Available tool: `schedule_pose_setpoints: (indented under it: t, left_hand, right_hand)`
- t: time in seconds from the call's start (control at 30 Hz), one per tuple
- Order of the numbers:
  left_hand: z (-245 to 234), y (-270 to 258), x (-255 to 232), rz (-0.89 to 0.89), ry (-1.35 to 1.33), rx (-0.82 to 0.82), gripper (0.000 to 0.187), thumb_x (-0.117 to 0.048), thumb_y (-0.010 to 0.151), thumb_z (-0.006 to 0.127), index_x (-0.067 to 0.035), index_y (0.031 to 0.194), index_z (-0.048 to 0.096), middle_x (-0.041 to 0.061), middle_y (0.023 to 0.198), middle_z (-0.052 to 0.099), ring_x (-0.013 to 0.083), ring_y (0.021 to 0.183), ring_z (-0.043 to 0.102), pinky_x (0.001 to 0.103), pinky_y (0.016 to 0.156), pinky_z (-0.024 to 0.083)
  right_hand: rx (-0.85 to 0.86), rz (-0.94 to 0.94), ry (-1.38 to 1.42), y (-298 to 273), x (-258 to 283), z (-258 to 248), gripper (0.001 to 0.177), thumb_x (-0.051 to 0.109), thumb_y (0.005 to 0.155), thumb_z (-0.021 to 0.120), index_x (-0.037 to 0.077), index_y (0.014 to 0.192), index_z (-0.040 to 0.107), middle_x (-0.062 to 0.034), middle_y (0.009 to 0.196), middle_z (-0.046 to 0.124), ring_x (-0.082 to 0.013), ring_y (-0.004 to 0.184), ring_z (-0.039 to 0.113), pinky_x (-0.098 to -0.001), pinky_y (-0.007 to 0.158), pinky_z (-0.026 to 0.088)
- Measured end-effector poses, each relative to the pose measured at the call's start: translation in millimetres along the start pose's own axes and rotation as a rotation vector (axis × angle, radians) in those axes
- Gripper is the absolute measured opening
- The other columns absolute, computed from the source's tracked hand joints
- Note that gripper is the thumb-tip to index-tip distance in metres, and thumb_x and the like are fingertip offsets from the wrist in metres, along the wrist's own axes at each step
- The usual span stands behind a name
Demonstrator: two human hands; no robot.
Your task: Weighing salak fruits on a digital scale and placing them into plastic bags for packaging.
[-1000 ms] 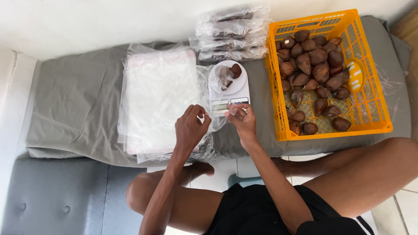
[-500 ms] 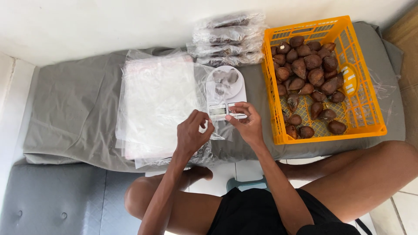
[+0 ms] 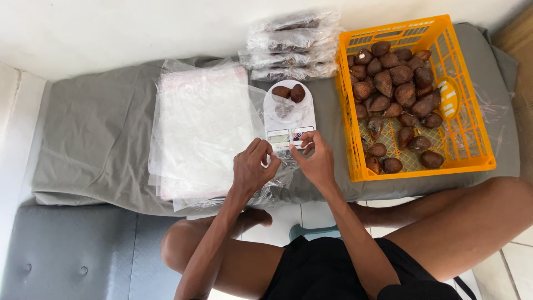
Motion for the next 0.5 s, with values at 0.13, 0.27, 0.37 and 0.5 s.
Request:
schedule_pose_setpoints:
  t: [0.13,0.27,0.37,0.5]
  left_hand:
    - [2.5,-3.0,-1.7,0.050,-0.018,0.058,0.017,-0.016,0.072,0.068,-0.021,0.073,0.052,-0.003,0.058,0.042,0.0244,0.048,0.059,0.034,0.045,0.050]
    - [3.6,-6.2,-5.5,0.080,0.044,0.107,0.019,-0.031,0.075,0.068,-0.021,0.076,0.052,-0.003,0.062,0.044,0.0223,0.050,0.060,0.034,0.045,0.049]
    - [0.5,2.1,-15.2,0.060,0.095,0.097,0.026,-0.039,0.082,0.070,-0.018,0.085,0.055,-0.001,0.068,0.049,0.0217,0.053,0.064,0.036,0.047,0.052]
    - [4.4,4.0,-11.7,0.074,0.153,0.171,0.017,-0.031,0.090,0.069,-0.019,0.085,0.057,-0.003,0.065,0.052,0.0216,0.049,0.064,0.037,0.044,0.051]
  right_hand:
    - [0.000,0.042,0.067,3.4,-11.2,4.8,0.025,0.028,0.088,0.086,0.013,0.101,0.070,-0.0031,0.080,0.072,-0.0140,0.065,0.068,-0.0302,0.062,0.054]
    - [0.123,-0.020,0.124,6.0,-12.3,7.5,0.007,0.015,0.093,0.077,0.010,0.097,0.074,-0.0077,0.077,0.073,-0.0183,0.067,0.068,-0.0309,0.054,0.055]
    - [0.157,-0.075,0.096,2.3,3.9,8.2,0.008,0.014,0.094,0.077,0.008,0.098,0.073,-0.0099,0.078,0.074,-0.0215,0.068,0.070,-0.0341,0.055,0.055]
    - [0.217,-0.149,0.049,-1.7,22.7,6.8,0.005,0.010,0.098,0.070,0.009,0.102,0.072,-0.0098,0.083,0.076,-0.0231,0.073,0.074,-0.0335,0.055,0.056]
Point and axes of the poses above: each hand's wrist, its own y-axis towards the middle knuckle, its own z-axis out of the palm, x = y × z, the point moved 3 cm from there along y, towards the middle knuckle
